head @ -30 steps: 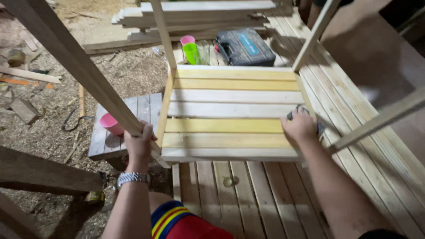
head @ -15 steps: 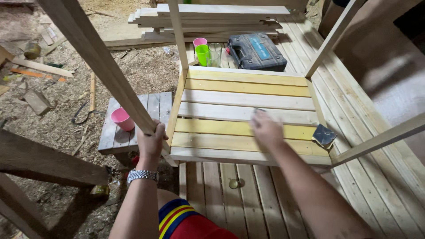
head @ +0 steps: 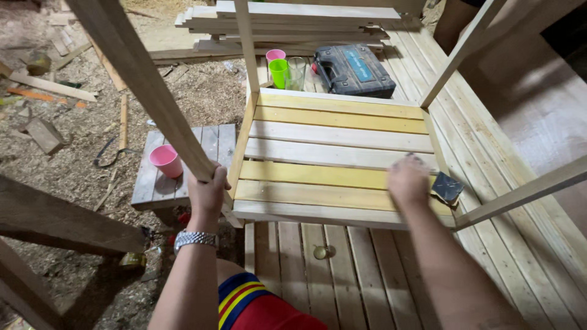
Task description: The person sands the slatted wooden seat of a chair frame, rubbing a piece of sandpaper by hand back and forth across the planks while holding the frame steady with the other hand. They work over the seat surface throughout the clip, shifting the sandpaper to different planks.
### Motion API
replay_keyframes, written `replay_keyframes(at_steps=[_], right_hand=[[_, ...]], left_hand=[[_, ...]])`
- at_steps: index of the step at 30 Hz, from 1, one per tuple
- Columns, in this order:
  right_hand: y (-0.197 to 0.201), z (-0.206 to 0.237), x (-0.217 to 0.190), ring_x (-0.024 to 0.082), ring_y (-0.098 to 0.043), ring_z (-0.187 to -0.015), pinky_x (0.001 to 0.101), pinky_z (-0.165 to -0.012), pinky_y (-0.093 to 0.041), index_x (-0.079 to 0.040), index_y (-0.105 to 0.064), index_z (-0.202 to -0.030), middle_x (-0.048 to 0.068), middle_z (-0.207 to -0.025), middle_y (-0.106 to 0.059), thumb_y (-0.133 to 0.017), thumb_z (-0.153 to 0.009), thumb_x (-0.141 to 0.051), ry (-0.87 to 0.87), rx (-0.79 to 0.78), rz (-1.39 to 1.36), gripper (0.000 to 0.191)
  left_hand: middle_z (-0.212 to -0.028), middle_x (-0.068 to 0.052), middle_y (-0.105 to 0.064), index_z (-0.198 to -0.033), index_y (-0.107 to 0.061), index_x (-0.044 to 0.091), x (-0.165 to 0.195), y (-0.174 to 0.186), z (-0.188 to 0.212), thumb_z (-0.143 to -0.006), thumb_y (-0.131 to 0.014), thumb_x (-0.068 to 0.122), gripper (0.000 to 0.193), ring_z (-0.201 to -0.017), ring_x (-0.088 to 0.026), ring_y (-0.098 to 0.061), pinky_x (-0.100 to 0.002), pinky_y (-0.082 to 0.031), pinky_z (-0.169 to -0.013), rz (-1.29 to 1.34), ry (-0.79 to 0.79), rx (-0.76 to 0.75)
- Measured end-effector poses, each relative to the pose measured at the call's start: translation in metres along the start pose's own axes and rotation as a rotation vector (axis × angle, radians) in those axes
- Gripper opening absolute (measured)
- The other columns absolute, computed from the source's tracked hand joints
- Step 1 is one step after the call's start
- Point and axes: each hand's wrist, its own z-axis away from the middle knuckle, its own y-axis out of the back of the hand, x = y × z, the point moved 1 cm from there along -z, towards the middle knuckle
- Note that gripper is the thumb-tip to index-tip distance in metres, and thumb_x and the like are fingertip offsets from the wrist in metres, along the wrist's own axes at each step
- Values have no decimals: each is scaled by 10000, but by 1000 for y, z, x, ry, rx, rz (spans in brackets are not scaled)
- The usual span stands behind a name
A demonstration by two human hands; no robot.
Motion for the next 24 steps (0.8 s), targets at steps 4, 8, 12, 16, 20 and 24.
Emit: replay_keyframes(at_steps=[4,8,12,16,20,24], right_hand=[[16,8,-84,426,-474,-1348,501,-1169,-294,168,-484,-1377,351,-1449,-486,-455,-1004,-467,210,187,-51,737],[19,15,-148,411,-406,-1380,501,-1150,-269,82,-504,-1399,303,-1482,-445,-472,-955,-513,332,141,-139,743],[23,16,-127,281,-427,-1464,512,-1230,-287,-122,-640,-1381,134,-1552,-491,-475,-991,-479,303,56,-507,553],[24,12,-82,209,-426,-1461,647,-1195,-208,-202,-664,-1355,19,-1563,-490,-486,-965,-404,164,24,-548,475],[15,6,-80,263,-419,-1444,664,-1166,-218,-145,-619,-1396,79,-1563,-478,-480,-994,-382,101,100,-447,487],[9,8,-135,276,-447,-1484,596,-1222,-304,-132,-568,-1472,94,-1597,-499,-430,-1068,-400,164,63,-351,504]], left_hand=[[-699,-49,-635,-875,-636,-8,1,1,1,-870,-653,91,101,-573,-132,-620,-285,-507,-542,-24,24,5],[-679,-61,-619,-856,-640,-19,5,1,1,-888,-647,94,117,-558,-138,-610,-287,-493,-543,13,41,-24],[-672,-45,-623,-836,-641,-11,7,1,1,-854,-648,91,104,-537,-141,-614,-293,-496,-517,-9,24,-6],[-640,-45,-624,-811,-649,-13,6,4,1,-874,-651,97,126,-549,-134,-624,-284,-498,-535,-29,32,-11],[-633,-45,-629,-799,-652,-13,3,4,-3,-879,-647,103,141,-541,-129,-631,-285,-498,-524,-56,44,-10],[-646,-49,-620,-792,-633,-19,1,5,-3,-878,-662,99,149,-538,-133,-624,-284,-506,-528,-31,12,-14]])
